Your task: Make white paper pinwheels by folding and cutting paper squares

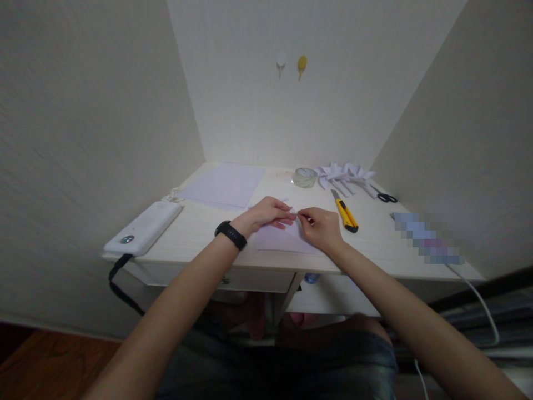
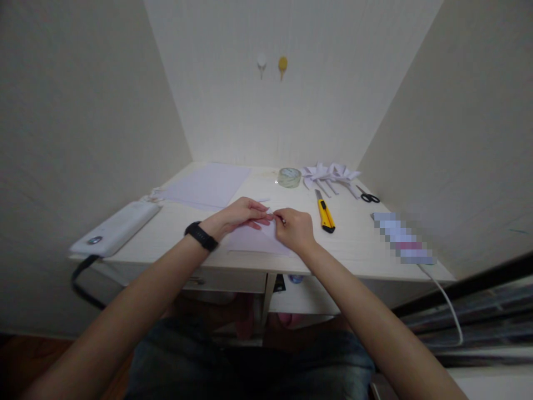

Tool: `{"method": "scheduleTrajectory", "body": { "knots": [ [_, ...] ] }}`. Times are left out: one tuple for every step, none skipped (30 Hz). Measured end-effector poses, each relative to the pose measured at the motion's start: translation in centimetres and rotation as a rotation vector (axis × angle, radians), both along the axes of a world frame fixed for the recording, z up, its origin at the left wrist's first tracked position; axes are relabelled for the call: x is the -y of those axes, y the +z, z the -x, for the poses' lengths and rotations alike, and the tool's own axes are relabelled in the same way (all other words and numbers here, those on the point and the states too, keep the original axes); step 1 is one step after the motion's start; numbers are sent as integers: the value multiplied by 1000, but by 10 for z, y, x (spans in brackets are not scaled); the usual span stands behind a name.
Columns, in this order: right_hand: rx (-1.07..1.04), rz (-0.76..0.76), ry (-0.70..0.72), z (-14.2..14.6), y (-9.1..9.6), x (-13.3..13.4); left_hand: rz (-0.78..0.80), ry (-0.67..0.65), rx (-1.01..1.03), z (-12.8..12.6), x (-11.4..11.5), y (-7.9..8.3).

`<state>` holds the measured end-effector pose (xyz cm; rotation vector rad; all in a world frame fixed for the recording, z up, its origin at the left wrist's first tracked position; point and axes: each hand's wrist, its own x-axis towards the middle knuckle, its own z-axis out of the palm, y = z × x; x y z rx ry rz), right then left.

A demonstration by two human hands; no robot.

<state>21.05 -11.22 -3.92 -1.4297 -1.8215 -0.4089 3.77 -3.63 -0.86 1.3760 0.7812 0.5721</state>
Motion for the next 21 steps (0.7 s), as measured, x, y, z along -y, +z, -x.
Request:
{"method": "scheduleTrajectory", "body": {
  "knots": [
    [-1, -2, -1, 0, 0, 0, 1, 0, -1, 0, 0, 0],
    [-1, -6, 0, 0, 0, 0, 1, -4, -1, 0, 0, 0],
    [-3, -11, 2, 0, 0, 0, 1, -8, 0, 0, 0, 0],
    [-5, -16, 6, 0, -1, 0, 1, -15, 2, 0, 0, 0],
    [-6, -21, 11, 0, -1, 0, 1, -22, 5, 1, 0, 0],
    [-8, -25, 14, 0, -1, 0, 0, -27, 9, 1, 0, 0],
    [-8, -29, 16, 0, -1, 0, -2, -28, 11, 1, 0, 0],
    [-6, -29, 16, 0, -1, 0, -4, -27, 10, 1, 0, 0],
    [-2, -28, 13, 0, -1, 0, -6, -27, 8, 1, 0, 0],
    [2, -24, 6, 0, -1, 0, -8, -29, 6, 1, 0, 1],
    [7, -17, 0, 0, -1, 0, -9, -33, 4, 1, 0, 1],
    [13, -9, -5, 0, -1, -1, -10, -41, 1, 1, 0, 1],
    [18, -2, -8, 0, -1, -1, -10, -50, -3, 1, 0, 1],
    [20, 2, -11, 0, -1, -1, -9, -59, -7, 1, 0, 1],
    [21, 4, -10, -1, -1, -1, -5, -68, -13, 1, 0, 1],
    [21, 4, -8, -1, -1, -1, 2, -76, -17, 2, 0, 1],
    [23, 2, -8, -1, -2, -2, 12, -87, -16, 2, -1, 1],
    [25, -1, -12, -2, -2, -2, 24, -102, -8, 2, -1, 1],
    [30, -2, -15, -2, -2, -2, 37, -116, 4, 3, -1, 1],
    [37, -3, -19, -3, -2, -2, 50, -129, 19, 3, -2, 1],
    [47, -2, -23, -3, -3, -3, 60, -140, 34, 3, -2, 2]
  ]
}}
